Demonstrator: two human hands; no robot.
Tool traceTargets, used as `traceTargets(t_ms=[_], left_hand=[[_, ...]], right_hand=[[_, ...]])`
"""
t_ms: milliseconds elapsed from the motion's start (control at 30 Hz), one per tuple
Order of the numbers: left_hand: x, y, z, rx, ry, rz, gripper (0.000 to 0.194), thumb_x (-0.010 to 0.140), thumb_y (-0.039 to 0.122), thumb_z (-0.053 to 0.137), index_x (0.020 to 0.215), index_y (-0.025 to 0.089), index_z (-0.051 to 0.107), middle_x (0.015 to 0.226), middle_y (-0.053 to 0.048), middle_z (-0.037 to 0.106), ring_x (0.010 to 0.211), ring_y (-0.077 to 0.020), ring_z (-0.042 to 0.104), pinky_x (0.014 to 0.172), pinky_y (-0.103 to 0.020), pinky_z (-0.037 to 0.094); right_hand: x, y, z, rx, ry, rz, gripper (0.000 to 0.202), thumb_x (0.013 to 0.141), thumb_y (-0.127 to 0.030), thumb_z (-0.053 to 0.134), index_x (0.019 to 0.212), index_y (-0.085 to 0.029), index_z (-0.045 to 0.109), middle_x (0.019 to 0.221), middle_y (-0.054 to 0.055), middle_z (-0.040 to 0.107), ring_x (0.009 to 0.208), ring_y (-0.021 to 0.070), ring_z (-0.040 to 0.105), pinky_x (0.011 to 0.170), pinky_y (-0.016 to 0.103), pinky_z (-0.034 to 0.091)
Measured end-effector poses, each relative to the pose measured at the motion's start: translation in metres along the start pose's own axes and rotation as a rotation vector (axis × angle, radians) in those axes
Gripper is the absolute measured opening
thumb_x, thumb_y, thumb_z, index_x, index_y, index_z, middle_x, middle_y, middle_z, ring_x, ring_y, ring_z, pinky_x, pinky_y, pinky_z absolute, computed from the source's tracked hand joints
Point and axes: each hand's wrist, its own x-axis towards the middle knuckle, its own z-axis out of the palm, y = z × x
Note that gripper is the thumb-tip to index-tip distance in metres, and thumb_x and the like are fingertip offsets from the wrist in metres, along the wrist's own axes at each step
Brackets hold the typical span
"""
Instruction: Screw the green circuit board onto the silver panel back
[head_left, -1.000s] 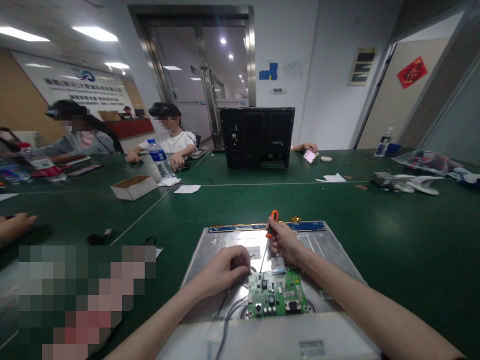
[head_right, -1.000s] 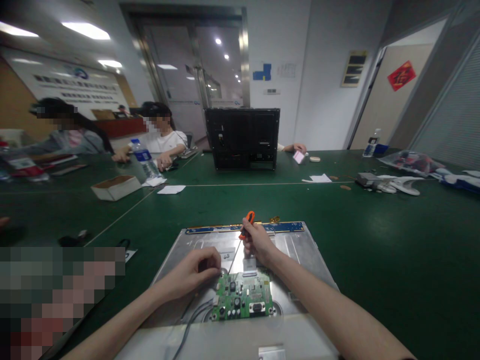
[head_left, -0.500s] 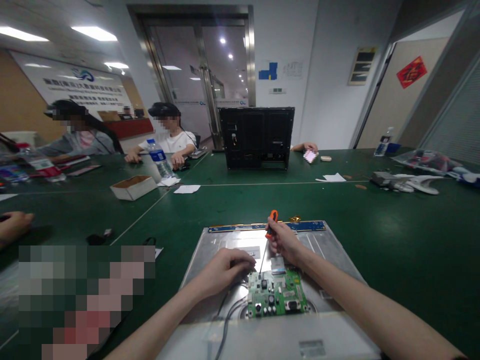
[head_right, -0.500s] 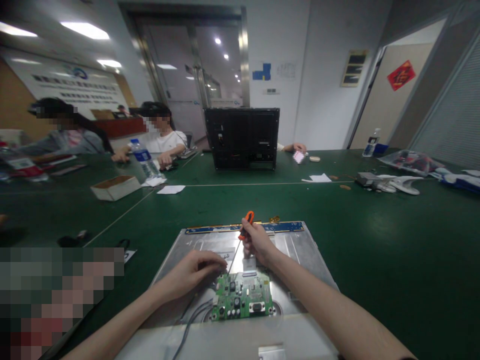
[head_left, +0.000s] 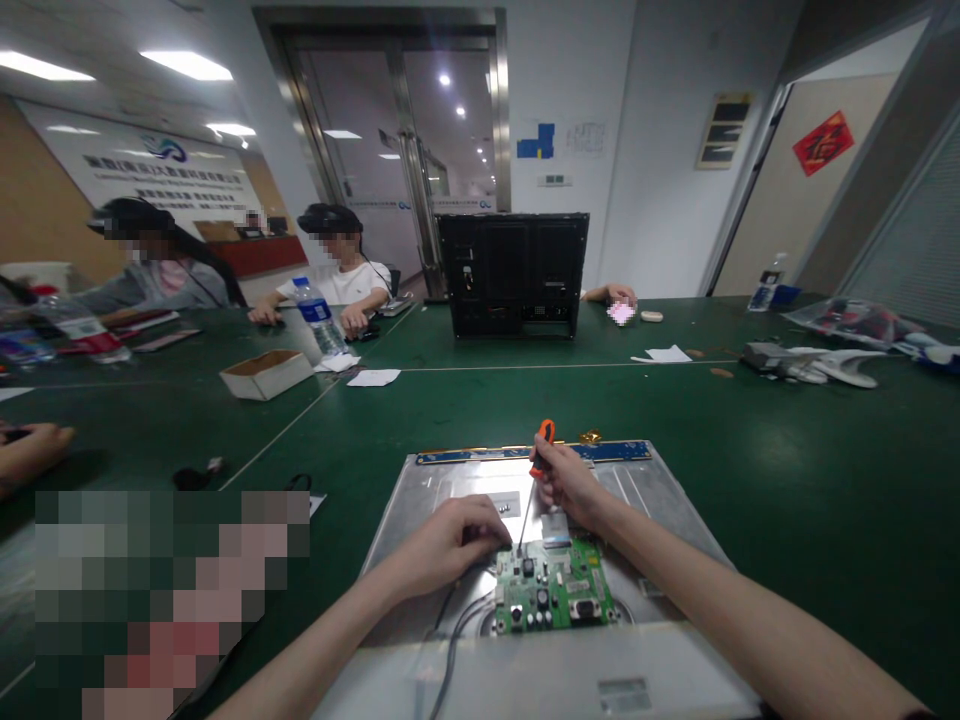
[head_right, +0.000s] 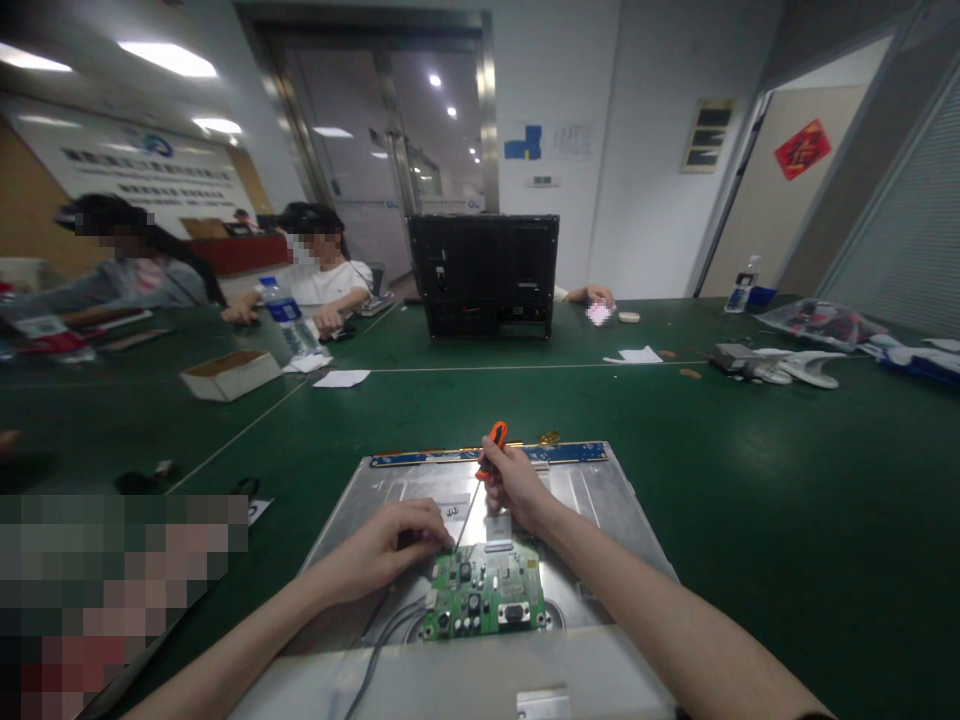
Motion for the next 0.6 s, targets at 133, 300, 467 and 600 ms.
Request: traceTargets(t_ms=[133, 300, 467, 600], left_hand=[[0.0004, -0.0004, 0.0018, -0.012, 0.024, -0.093, 0.009, 0.077, 0.013, 0.059, 0.083, 0.015, 0.066, 0.074, 0.000, 0.060, 0.065, -0.0131, 0.052, 0.060, -0.023, 0.040], [0.0010, 0.0021, 0.0022, 0.053, 0.023, -0.035, 0.009, 0.078, 0.013, 0.058, 0.077, 0.016, 0.067, 0.076, -0.001, 0.060, 0.070, -0.0142, 0.053, 0.065, -0.024, 0.039], [-0.0002, 0.0041, 0.0020, 0.100, 0.026, -0.017, 0.011, 0.079, 0.012, 0.057, 0.081, 0.017, 0.067, 0.079, -0.002, 0.060, 0.072, -0.0148, 0.054, 0.066, -0.025, 0.039], [-0.0008, 0.0023, 0.0011, 0.092, 0.016, -0.026, 0.010, 0.078, 0.012, 0.059, 0.081, 0.017, 0.067, 0.079, -0.001, 0.061, 0.073, -0.0147, 0.054, 0.067, -0.025, 0.040]], right_hand=[[-0.0003, -0.0002, 0.0009, -0.012, 0.005, 0.000, 0.048, 0.063, -0.060, 0.072, 0.071, -0.018, 0.049, 0.043, -0.010, 0.045, 0.029, 0.0029, 0.030, 0.029, 0.017, 0.023], [-0.0007, -0.0007, 0.0016, -0.024, 0.003, 0.003, 0.047, 0.065, -0.060, 0.070, 0.071, -0.019, 0.048, 0.044, -0.010, 0.045, 0.029, 0.0029, 0.030, 0.030, 0.017, 0.023], [-0.0007, -0.0006, 0.0013, -0.033, 0.000, 0.001, 0.047, 0.066, -0.061, 0.069, 0.072, -0.019, 0.048, 0.045, -0.010, 0.046, 0.030, 0.0031, 0.031, 0.030, 0.017, 0.023], [-0.0010, -0.0003, 0.0013, -0.038, -0.001, -0.004, 0.048, 0.066, -0.061, 0.069, 0.073, -0.019, 0.048, 0.045, -0.010, 0.047, 0.029, 0.0032, 0.032, 0.029, 0.017, 0.023]])
